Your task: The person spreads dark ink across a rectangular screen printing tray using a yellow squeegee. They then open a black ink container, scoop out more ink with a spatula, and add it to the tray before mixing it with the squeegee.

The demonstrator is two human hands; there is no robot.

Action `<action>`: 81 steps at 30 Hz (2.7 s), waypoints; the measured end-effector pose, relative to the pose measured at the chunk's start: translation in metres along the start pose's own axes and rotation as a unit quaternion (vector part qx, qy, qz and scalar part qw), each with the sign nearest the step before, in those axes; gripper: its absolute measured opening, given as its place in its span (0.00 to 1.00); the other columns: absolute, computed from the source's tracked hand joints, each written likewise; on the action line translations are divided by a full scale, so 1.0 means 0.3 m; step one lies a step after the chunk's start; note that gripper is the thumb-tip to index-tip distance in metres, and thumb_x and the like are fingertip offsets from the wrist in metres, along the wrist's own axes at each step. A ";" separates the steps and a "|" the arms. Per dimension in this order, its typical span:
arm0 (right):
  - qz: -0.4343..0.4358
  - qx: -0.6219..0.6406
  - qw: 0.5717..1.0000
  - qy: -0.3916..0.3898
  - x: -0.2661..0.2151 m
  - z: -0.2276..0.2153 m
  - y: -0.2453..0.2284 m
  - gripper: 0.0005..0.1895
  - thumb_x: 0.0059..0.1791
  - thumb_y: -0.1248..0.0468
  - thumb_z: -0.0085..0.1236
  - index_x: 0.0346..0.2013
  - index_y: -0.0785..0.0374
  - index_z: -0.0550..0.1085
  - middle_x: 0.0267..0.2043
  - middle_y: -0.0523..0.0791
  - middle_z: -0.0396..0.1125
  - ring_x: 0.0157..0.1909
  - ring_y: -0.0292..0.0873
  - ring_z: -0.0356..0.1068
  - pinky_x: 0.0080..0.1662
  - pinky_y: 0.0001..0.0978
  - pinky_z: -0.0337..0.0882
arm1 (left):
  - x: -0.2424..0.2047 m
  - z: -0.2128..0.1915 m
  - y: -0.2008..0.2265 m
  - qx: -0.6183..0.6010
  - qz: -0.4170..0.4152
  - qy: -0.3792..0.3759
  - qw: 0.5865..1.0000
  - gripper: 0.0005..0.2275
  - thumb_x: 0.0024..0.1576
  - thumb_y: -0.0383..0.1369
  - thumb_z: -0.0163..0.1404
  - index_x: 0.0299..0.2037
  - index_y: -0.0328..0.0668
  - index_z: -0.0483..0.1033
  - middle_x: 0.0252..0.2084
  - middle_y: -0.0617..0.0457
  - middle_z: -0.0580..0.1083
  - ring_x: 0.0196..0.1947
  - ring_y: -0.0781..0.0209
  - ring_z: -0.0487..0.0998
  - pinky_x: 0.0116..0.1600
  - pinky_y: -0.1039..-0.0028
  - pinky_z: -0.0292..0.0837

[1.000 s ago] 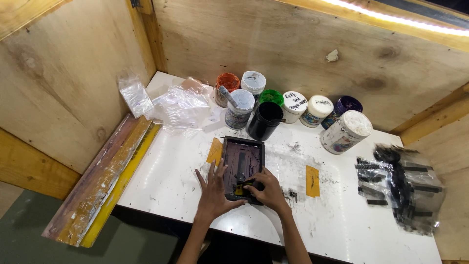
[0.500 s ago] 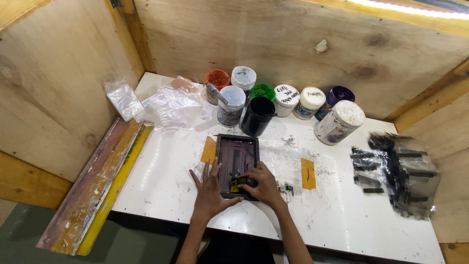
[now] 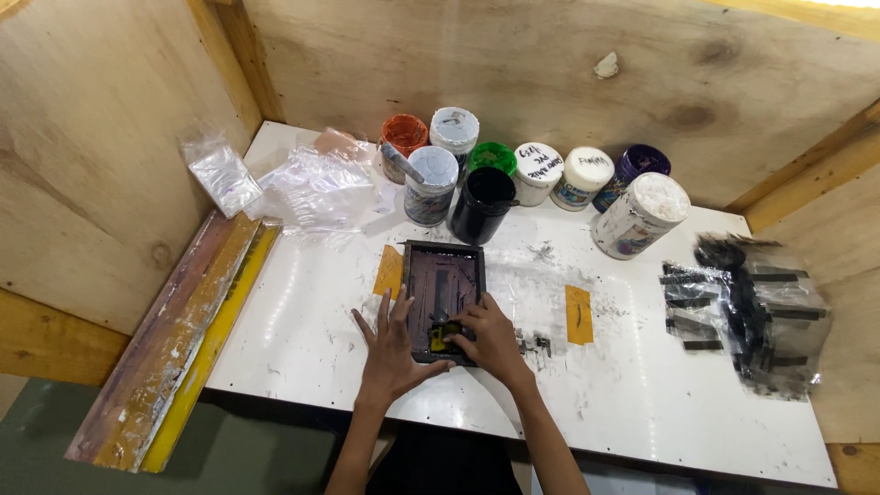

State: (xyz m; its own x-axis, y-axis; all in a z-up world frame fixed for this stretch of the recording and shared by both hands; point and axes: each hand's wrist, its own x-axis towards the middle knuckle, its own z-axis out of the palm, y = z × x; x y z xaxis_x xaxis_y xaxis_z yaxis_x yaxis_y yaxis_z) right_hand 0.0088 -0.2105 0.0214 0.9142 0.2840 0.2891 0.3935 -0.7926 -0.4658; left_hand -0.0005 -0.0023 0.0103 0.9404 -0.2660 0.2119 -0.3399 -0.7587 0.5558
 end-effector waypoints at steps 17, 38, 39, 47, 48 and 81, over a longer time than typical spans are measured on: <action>0.028 -0.109 0.994 0.010 0.071 0.043 0.027 0.12 0.41 0.59 0.71 0.37 0.55 0.83 0.36 0.41 0.73 0.47 0.44 0.64 0.46 0.30 0.73 | -0.004 0.011 -0.017 -0.033 0.025 0.038 0.998 0.49 0.42 0.59 0.64 0.68 0.47 0.50 0.76 0.43 0.50 0.76 0.39 0.44 0.65 0.22 0.11; 0.033 -0.149 0.988 0.026 0.202 0.055 0.105 0.13 0.41 0.57 0.70 0.38 0.55 0.83 0.36 0.42 0.72 0.47 0.46 0.65 0.45 0.33 0.74 | 0.001 0.004 -0.011 -0.022 0.015 0.024 0.999 0.48 0.41 0.58 0.66 0.66 0.49 0.50 0.76 0.42 0.51 0.76 0.38 0.45 0.66 0.22 0.12; 0.037 -0.144 0.988 0.028 0.207 0.060 0.114 0.13 0.41 0.56 0.70 0.38 0.55 0.83 0.36 0.43 0.72 0.46 0.46 0.65 0.45 0.34 0.74 | 0.000 0.002 -0.008 -0.026 0.014 0.023 0.999 0.48 0.41 0.58 0.66 0.66 0.49 0.50 0.76 0.42 0.51 0.76 0.38 0.45 0.66 0.22 0.12; 0.045 -0.165 0.984 0.047 0.266 0.110 0.195 0.14 0.40 0.56 0.71 0.37 0.56 0.82 0.37 0.42 0.72 0.48 0.47 0.65 0.46 0.34 0.75 | 0.001 0.013 -0.017 -0.019 0.016 0.022 0.999 0.49 0.41 0.59 0.66 0.66 0.49 0.49 0.76 0.42 0.50 0.76 0.38 0.44 0.65 0.22 0.13; 0.057 -0.172 0.982 0.046 0.274 0.113 0.198 0.13 0.40 0.56 0.71 0.36 0.57 0.82 0.36 0.42 0.72 0.49 0.46 0.65 0.46 0.34 0.76 | 0.001 0.015 -0.018 -0.022 0.017 0.023 0.999 0.49 0.41 0.59 0.66 0.66 0.49 0.49 0.76 0.42 0.51 0.76 0.38 0.44 0.65 0.22 0.12; 0.103 -0.017 0.977 0.188 0.303 0.113 0.160 0.08 0.45 0.60 0.71 0.38 0.47 0.83 0.25 0.40 0.59 0.30 0.44 0.67 0.34 0.37 0.75 | 0.004 0.024 -0.029 -0.016 0.006 0.024 1.000 0.50 0.39 0.62 0.66 0.66 0.53 0.49 0.76 0.41 0.51 0.76 0.38 0.47 0.66 0.23 0.17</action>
State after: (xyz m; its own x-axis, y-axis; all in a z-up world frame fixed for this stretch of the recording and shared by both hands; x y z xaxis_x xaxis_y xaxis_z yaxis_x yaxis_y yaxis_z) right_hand 0.1140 -0.2045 -0.0029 0.8710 -0.0957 0.4819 0.1961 -0.8316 -0.5196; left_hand 0.0037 -0.0003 -0.0001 0.9350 -0.2448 0.2566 -0.3515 -0.7361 0.5785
